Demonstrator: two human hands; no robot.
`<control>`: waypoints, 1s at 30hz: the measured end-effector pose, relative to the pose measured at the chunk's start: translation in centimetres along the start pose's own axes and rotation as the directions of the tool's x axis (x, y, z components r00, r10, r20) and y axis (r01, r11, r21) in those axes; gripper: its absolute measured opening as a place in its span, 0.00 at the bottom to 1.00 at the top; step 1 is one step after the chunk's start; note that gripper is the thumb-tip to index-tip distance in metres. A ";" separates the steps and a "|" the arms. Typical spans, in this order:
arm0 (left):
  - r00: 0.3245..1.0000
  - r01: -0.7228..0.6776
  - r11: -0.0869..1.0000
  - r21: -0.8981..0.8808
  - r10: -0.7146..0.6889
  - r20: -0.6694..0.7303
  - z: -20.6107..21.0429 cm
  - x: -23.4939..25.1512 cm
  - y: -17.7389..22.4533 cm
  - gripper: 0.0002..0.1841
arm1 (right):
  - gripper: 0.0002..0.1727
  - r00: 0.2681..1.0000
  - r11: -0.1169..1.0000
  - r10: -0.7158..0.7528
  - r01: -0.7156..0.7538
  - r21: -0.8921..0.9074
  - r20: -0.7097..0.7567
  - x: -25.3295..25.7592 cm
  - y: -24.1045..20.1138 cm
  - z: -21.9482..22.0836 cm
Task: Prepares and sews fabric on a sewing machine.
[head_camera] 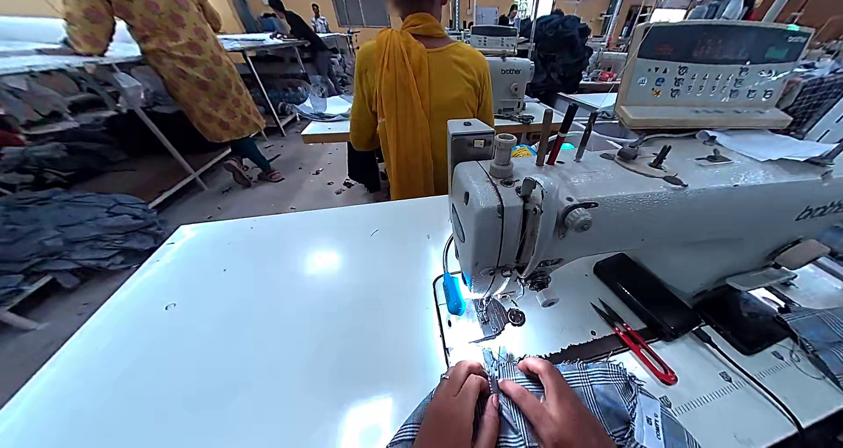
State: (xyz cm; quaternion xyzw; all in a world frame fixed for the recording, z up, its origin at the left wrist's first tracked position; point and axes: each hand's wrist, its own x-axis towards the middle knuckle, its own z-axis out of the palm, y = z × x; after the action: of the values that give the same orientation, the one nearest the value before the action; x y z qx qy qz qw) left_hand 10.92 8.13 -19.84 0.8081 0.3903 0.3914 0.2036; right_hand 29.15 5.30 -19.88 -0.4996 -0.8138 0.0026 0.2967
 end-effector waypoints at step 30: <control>0.998 -0.042 0.997 0.064 0.045 -0.047 0.4 -0.1 -0.3 0.11 | 0.12 0.884 0.851 0.460 -0.467 0.242 0.087 3.5 -1.1 0.1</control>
State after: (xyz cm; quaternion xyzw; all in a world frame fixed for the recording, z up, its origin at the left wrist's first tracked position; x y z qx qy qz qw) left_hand 11.05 8.23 -20.36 0.8126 0.3897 0.4029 0.1599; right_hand 27.06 7.61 -17.96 -0.6383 -0.6660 0.1855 0.3387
